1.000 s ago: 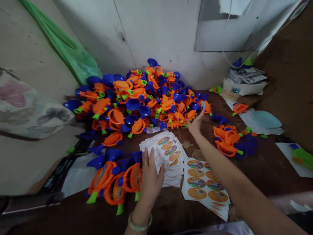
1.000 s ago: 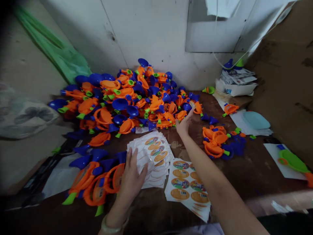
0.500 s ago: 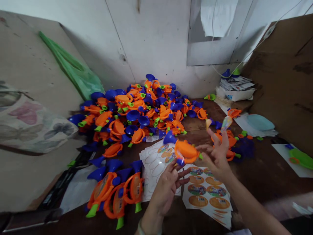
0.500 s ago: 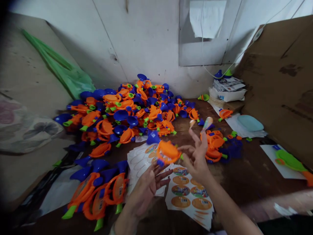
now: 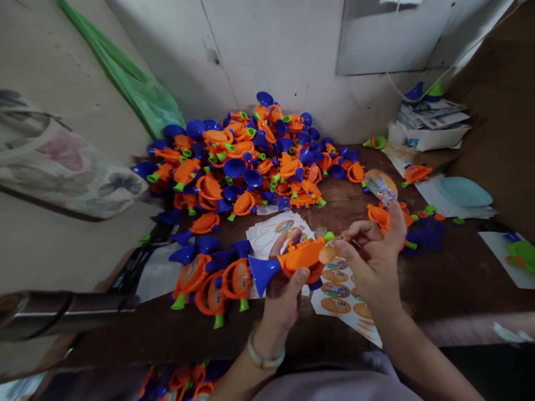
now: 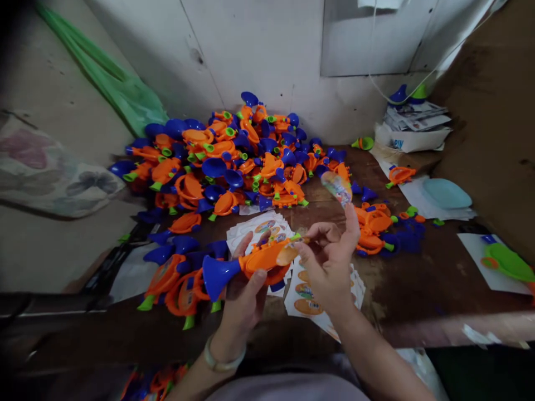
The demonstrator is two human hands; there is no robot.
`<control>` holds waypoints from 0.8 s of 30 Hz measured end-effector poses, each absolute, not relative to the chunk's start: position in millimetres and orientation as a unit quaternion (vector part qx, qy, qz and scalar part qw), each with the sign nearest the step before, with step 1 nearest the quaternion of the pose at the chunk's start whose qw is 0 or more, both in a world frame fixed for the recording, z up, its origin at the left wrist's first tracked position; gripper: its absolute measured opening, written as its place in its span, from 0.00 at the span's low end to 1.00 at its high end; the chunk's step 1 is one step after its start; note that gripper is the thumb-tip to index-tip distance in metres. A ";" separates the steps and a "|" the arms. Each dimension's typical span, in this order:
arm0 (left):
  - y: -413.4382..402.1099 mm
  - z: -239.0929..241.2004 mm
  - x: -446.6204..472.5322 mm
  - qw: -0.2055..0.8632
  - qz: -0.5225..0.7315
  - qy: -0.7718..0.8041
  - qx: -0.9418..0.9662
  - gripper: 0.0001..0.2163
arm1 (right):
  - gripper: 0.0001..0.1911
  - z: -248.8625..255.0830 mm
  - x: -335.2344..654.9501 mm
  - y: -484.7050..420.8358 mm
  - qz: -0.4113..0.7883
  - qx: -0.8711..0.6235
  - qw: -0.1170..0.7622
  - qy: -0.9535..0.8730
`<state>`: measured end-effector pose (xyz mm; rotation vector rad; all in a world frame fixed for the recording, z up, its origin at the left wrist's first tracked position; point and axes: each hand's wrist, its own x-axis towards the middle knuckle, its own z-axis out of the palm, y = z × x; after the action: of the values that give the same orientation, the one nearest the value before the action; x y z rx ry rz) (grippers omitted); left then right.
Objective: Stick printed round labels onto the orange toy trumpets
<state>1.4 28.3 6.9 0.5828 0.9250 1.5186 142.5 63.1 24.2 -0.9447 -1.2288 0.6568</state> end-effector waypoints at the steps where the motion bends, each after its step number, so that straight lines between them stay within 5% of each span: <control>1: 26.5 6.4 1.6 0.595 0.653 0.391 0.258 0.43 | 0.51 24.0 136.3 59.8 0.305 -0.413 0.667 -0.541; 17: 21.2 -4.8 -0.3 0.457 0.685 0.406 0.397 0.29 | 0.49 19.3 110.1 41.1 0.300 -0.419 0.656 -0.551; 24: 18.5 -18.6 -1.1 0.435 0.697 0.395 0.410 0.27 | 0.48 25.3 109.2 37.7 0.393 -0.409 0.665 -0.486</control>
<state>-1.1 18.5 -18.6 1.0211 0.9844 1.7355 109.2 37.7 25.3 -0.9246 -1.0986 0.8873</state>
